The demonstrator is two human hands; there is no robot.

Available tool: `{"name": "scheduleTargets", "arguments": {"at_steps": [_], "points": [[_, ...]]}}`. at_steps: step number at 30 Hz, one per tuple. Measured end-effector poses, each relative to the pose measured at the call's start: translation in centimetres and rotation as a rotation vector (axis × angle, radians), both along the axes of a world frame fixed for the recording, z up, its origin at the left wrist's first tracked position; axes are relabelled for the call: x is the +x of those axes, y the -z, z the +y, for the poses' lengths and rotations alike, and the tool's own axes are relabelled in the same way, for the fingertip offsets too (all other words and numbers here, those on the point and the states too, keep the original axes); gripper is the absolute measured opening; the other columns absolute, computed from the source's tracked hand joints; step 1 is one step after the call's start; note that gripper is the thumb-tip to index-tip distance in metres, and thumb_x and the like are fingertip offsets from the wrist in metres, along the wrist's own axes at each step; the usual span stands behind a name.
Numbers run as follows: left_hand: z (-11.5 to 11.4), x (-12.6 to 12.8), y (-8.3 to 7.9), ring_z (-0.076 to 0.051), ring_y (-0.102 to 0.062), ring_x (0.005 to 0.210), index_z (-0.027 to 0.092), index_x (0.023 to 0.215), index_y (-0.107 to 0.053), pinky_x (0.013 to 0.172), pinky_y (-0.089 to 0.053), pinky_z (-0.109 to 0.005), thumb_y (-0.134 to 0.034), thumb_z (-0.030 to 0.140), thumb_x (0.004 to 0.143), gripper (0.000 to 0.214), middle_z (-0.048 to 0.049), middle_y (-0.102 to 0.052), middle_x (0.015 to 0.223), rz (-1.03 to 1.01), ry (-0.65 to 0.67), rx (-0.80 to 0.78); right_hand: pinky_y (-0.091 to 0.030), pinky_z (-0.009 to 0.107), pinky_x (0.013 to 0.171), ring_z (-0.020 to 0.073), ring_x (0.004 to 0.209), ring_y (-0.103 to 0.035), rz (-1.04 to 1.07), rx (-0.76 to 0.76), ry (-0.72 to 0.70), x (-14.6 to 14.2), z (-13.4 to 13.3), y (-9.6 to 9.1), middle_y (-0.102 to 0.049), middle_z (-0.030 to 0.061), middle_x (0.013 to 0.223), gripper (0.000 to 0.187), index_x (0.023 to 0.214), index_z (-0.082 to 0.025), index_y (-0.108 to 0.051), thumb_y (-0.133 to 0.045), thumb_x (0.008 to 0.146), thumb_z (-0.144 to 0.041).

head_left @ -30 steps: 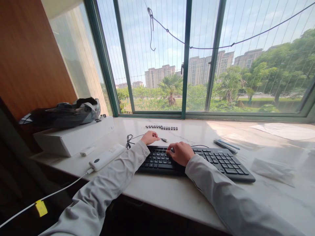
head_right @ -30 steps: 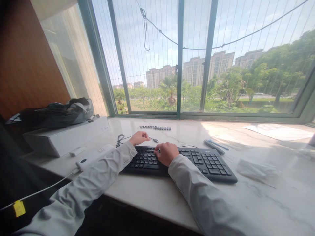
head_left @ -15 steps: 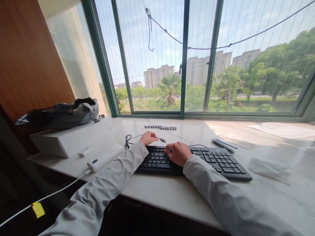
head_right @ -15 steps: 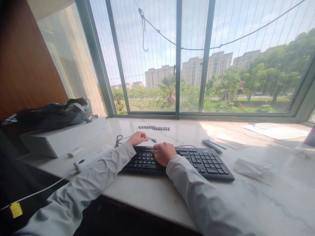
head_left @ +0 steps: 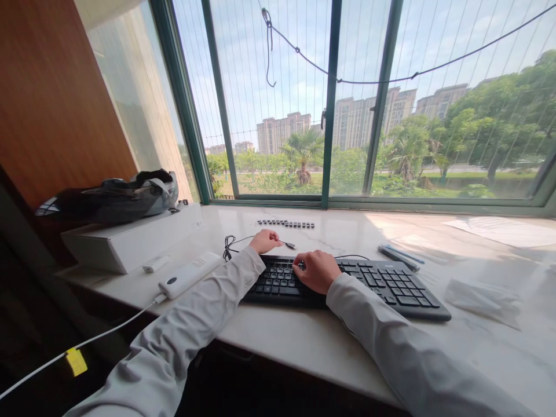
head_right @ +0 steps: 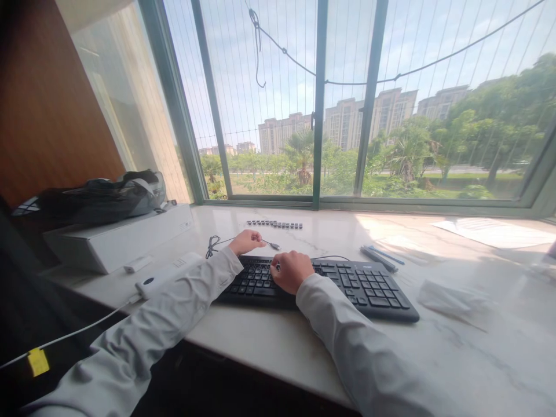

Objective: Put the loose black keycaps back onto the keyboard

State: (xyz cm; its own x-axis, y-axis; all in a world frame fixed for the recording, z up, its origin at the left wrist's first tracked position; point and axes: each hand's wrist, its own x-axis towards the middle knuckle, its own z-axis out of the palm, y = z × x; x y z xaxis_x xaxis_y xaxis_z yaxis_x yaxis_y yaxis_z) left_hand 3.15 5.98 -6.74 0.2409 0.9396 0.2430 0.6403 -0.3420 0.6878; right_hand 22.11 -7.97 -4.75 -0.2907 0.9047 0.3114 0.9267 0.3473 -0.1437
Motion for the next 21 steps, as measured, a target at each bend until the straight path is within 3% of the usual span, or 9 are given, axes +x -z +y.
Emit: {"name": "scheduleTargets", "arguments": {"at_steps": [16, 21], "points": [[-0.15, 0.03, -0.07, -0.011, -0.047, 0.056, 0.015, 0.063, -0.058, 0.055, -0.034, -0.024, -0.07, 0.039, 0.056, 0.028, 0.0018, -0.054, 0.057, 0.01, -0.015, -0.002, -0.038, 0.029, 0.068, 0.0193, 0.077, -0.061, 0.0, 0.006, 0.034, -0.25, -0.28, -0.11, -0.069, 0.0047, 0.081, 0.033, 0.098, -0.029, -0.069, -0.041, 0.086, -0.044], [-0.25, 0.03, -0.12, -0.011, -0.048, 0.057, 0.015, 0.063, -0.057, 0.057, -0.035, -0.024, -0.07, 0.038, 0.056, 0.027, 0.0018, -0.055, 0.058, 0.007, -0.013, 0.005, -0.037, 0.028, 0.064, 0.0188, 0.073, -0.061, -0.007, 0.005, 0.006, -0.11, -0.2, -0.15, -0.068, 0.0044, 0.08, 0.031, 0.091, -0.029, -0.07, -0.044, 0.083, -0.042]]}}
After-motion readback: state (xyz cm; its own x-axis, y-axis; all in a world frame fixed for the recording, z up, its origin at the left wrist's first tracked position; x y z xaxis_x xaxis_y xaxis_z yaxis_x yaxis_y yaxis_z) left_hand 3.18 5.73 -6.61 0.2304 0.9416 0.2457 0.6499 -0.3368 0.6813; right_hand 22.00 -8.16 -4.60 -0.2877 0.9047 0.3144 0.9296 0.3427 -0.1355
